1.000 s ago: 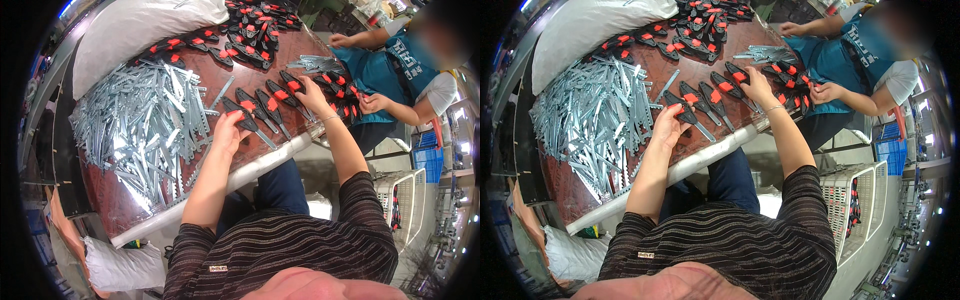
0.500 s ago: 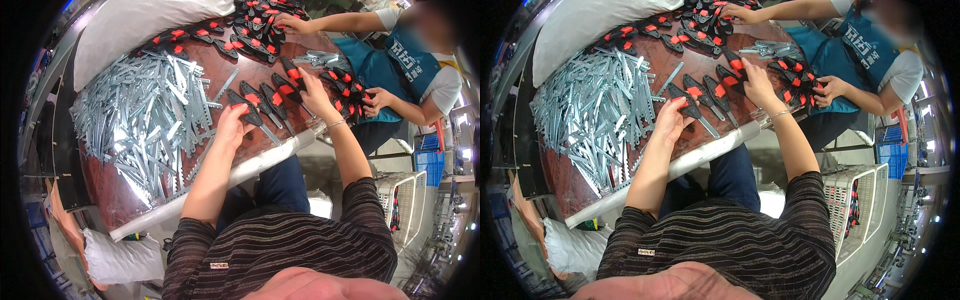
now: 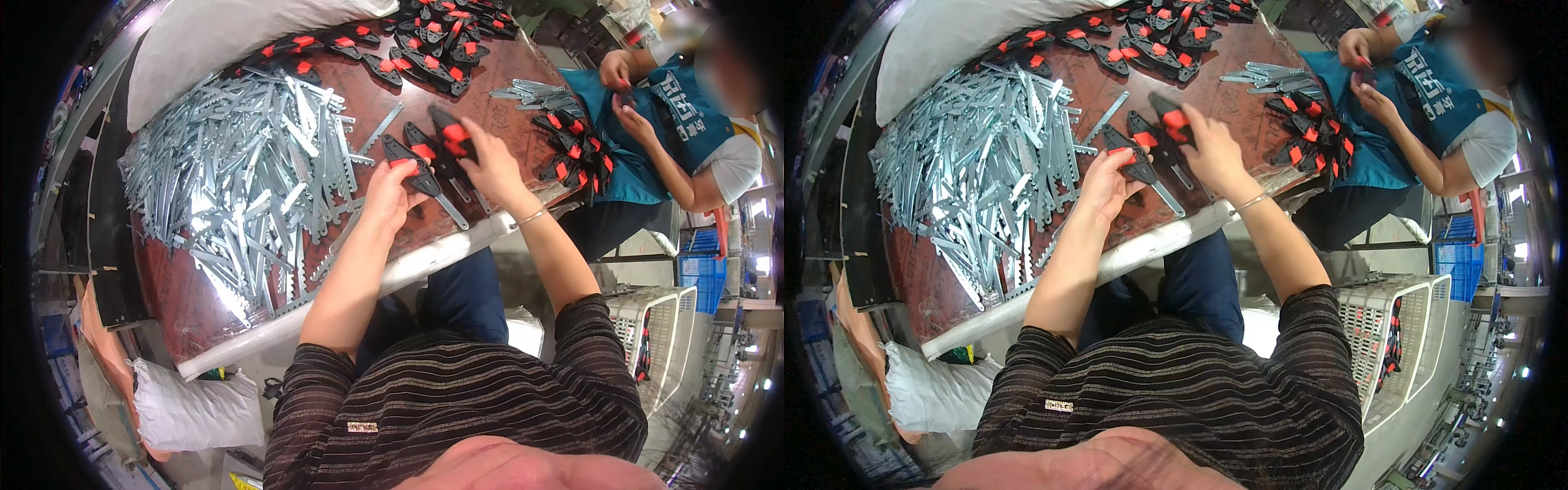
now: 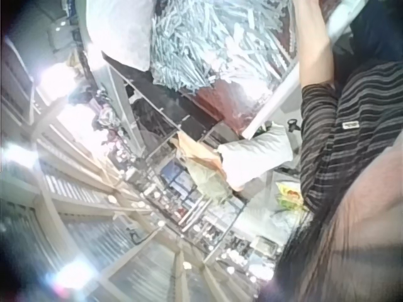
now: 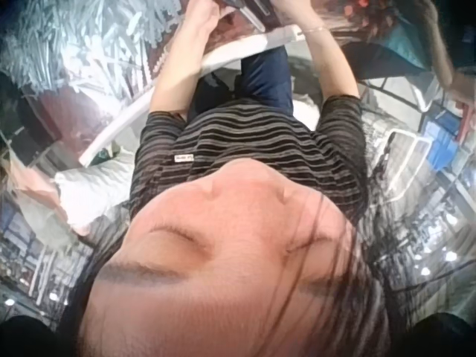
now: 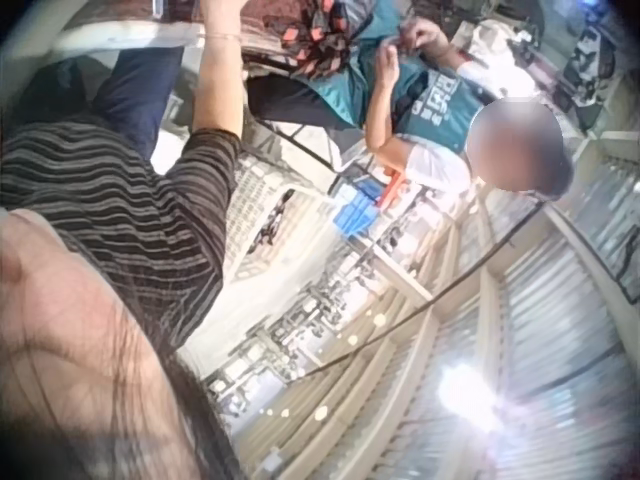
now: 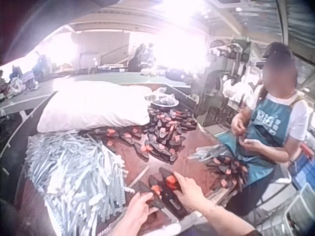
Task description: The person inserts metal blades into red and black plastic handles at a workbench. The person repeatedly picks up a blade, aligns it with a handle, and presses it into place, then places the assembled knife into a basket.
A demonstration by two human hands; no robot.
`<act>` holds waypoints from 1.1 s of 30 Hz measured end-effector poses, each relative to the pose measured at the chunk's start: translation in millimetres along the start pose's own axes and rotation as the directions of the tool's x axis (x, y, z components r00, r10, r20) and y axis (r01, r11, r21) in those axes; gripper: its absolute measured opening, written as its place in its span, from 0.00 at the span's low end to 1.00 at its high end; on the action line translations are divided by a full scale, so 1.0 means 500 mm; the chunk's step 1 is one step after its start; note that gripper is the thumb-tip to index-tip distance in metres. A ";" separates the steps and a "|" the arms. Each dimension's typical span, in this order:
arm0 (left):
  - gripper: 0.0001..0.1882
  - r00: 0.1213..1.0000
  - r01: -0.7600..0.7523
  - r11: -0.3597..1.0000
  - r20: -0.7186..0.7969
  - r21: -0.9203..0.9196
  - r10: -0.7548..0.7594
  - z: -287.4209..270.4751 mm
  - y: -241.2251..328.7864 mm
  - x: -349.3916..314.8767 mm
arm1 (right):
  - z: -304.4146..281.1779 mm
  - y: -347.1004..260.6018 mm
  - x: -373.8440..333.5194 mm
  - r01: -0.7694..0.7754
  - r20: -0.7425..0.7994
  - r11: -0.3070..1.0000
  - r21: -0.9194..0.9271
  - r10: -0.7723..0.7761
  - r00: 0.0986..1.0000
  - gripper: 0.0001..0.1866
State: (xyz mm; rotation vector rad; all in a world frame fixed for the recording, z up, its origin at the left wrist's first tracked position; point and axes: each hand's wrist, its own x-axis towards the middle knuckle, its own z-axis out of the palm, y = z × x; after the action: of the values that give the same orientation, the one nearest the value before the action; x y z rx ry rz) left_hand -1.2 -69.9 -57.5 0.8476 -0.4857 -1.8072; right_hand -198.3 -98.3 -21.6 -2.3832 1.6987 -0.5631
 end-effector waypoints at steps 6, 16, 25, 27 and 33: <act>0.11 0.998 0.002 1.000 -0.064 -0.028 -0.003 0.005 0.002 -0.005 | 0.002 -0.014 -0.006 -0.071 0.065 0.996 0.055 0.067 0.996 0.44; 0.12 0.999 0.014 1.000 -0.044 -0.013 -0.015 0.001 0.006 -0.011 | 0.016 0.001 0.021 -0.195 0.019 0.969 0.152 0.194 0.981 0.45; 0.17 1.000 0.000 0.994 -0.018 -0.109 -0.002 -0.010 -0.001 0.006 | 0.022 -0.098 0.021 0.042 0.039 0.999 0.031 -0.043 0.998 0.41; 0.17 0.999 0.018 0.994 -0.028 -0.108 -0.021 -0.010 0.004 0.007 | 0.039 -0.101 0.018 0.030 -0.005 0.999 -0.041 -0.030 1.000 0.44; 0.14 0.998 0.068 0.995 -0.009 -0.070 -0.068 -0.028 -0.001 0.019 | 0.025 -0.072 0.016 -0.145 0.004 0.963 0.226 0.148 0.989 0.42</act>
State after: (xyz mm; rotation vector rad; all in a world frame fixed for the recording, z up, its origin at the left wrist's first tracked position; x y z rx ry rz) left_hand 6.7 -77.8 -70.2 0.8351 -0.3884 -1.8695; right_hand -159.7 -94.4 -19.0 -2.0827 1.6978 -0.7071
